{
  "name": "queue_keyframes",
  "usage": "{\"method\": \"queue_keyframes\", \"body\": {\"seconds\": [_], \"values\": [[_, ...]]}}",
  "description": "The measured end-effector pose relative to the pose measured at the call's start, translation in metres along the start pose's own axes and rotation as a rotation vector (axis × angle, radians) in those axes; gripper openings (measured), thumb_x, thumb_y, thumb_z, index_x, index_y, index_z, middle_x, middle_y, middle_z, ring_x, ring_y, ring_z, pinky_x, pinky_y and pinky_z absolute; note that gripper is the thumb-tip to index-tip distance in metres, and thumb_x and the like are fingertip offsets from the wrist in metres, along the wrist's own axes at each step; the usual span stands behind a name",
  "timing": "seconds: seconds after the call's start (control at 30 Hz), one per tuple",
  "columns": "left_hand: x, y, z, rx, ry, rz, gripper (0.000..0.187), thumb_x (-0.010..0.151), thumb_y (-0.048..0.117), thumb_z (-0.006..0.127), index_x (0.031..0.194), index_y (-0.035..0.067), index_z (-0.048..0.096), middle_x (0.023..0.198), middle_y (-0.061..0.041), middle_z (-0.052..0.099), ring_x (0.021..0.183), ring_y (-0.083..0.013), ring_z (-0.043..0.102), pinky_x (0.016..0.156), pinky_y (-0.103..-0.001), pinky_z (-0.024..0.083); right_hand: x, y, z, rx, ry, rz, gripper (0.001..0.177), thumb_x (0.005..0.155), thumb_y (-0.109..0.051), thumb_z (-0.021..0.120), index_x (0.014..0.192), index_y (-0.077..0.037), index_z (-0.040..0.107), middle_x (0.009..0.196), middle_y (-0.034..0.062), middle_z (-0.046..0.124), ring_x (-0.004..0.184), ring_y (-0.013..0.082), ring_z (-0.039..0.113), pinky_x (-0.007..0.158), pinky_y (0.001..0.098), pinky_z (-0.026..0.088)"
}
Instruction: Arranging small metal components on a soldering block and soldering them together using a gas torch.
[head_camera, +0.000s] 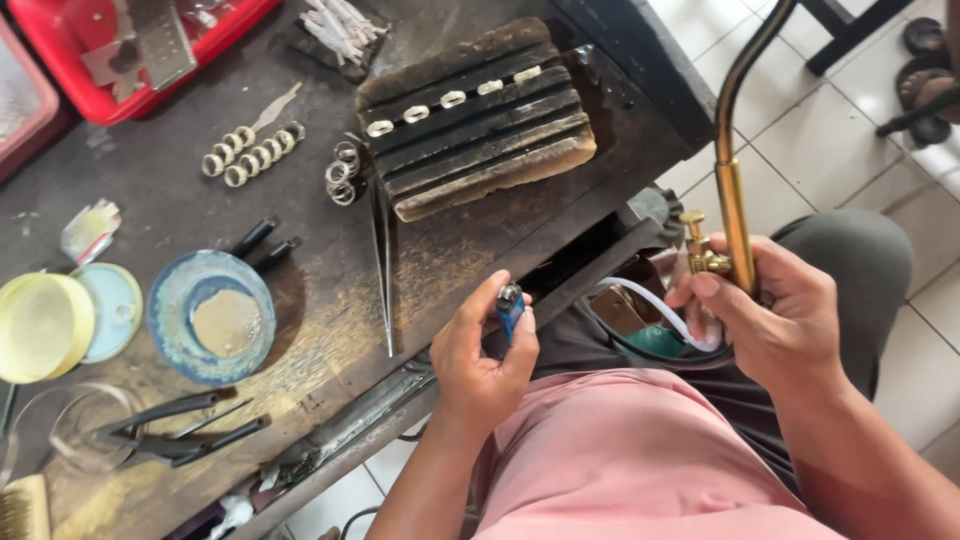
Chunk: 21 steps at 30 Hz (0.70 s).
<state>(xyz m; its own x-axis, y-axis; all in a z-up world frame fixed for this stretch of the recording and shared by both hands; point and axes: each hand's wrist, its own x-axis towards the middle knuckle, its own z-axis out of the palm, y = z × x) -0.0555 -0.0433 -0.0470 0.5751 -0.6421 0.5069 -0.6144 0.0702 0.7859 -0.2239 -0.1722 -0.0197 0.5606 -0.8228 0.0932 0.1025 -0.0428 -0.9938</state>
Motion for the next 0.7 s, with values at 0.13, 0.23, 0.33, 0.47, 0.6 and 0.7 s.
{"method": "queue_keyframes", "body": {"seconds": [0.13, 0.23, 0.33, 0.47, 0.6, 0.7], "values": [[0.001, 0.002, -0.001, -0.029, -0.031, 0.013, 0.030, 0.079, 0.007, 0.057, 0.109, 0.003, 0.052, 0.084, -0.006, 0.064, 0.072, -0.0124, 0.063, 0.067, -0.022, 0.055, -0.006, -0.003, -0.003, -0.072, 0.060, 0.075, 0.023, 0.079, 0.000, 0.054, 0.098, 0.010, 0.048, 0.067, 0.0207, 0.057, 0.040, 0.0173, 0.047, 0.036, 0.0209, 0.039], [0.002, 0.001, -0.001, -0.029, -0.042, 0.012, 0.028, 0.079, 0.007, 0.056, 0.107, 0.004, 0.052, 0.083, -0.005, 0.063, 0.070, -0.0127, 0.062, 0.066, -0.022, 0.054, -0.009, 0.000, -0.008, -0.124, 0.083, 0.106, 0.023, 0.078, 0.000, 0.054, 0.097, 0.011, 0.049, 0.065, 0.0214, 0.057, 0.040, 0.0194, 0.046, 0.036, 0.0229, 0.038], [0.005, 0.005, -0.004, -0.080, -0.068, -0.024, 0.022, 0.080, 0.008, 0.053, 0.102, 0.006, 0.050, 0.081, -0.003, 0.061, 0.068, -0.0134, 0.059, 0.065, -0.024, 0.050, -0.008, -0.002, -0.012, -0.156, 0.056, 0.121, 0.023, 0.078, -0.001, 0.054, 0.097, 0.011, 0.050, 0.066, 0.0203, 0.057, 0.041, 0.0200, 0.049, 0.038, 0.0231, 0.042], [0.017, 0.032, 0.002, -0.468, -0.154, -0.364, 0.005, 0.081, 0.014, 0.046, 0.083, 0.009, 0.048, 0.076, -0.008, 0.060, 0.070, -0.0154, 0.057, 0.063, -0.026, 0.042, -0.007, 0.013, -0.025, -0.091, -0.081, 0.030, 0.023, 0.082, -0.002, 0.049, 0.104, 0.006, 0.047, 0.062, 0.0161, 0.055, 0.052, 0.0189, 0.054, 0.046, 0.0211, 0.045], [0.023, 0.040, 0.031, -0.870, -0.235, -0.475, 0.006, 0.082, 0.007, 0.045, 0.087, 0.004, 0.045, 0.071, -0.012, 0.049, 0.063, -0.0201, 0.055, 0.066, -0.036, 0.052, -0.003, 0.009, -0.029, -0.150, -0.137, 0.058, 0.024, 0.080, -0.007, 0.052, 0.099, 0.007, 0.049, 0.069, 0.0149, 0.060, 0.046, 0.0155, 0.055, 0.046, 0.0212, 0.051], [0.034, 0.044, 0.048, -0.683, -0.330, -0.499, 0.004, 0.076, 0.010, 0.052, 0.078, 0.011, 0.049, 0.070, 0.000, 0.047, 0.056, -0.0083, 0.043, 0.051, -0.021, 0.039, -0.004, 0.004, -0.024, -0.038, -0.150, 0.048, 0.022, 0.081, -0.009, 0.051, 0.095, 0.008, 0.049, 0.063, 0.0157, 0.056, 0.040, 0.0134, 0.042, 0.036, 0.0192, 0.037]]}}
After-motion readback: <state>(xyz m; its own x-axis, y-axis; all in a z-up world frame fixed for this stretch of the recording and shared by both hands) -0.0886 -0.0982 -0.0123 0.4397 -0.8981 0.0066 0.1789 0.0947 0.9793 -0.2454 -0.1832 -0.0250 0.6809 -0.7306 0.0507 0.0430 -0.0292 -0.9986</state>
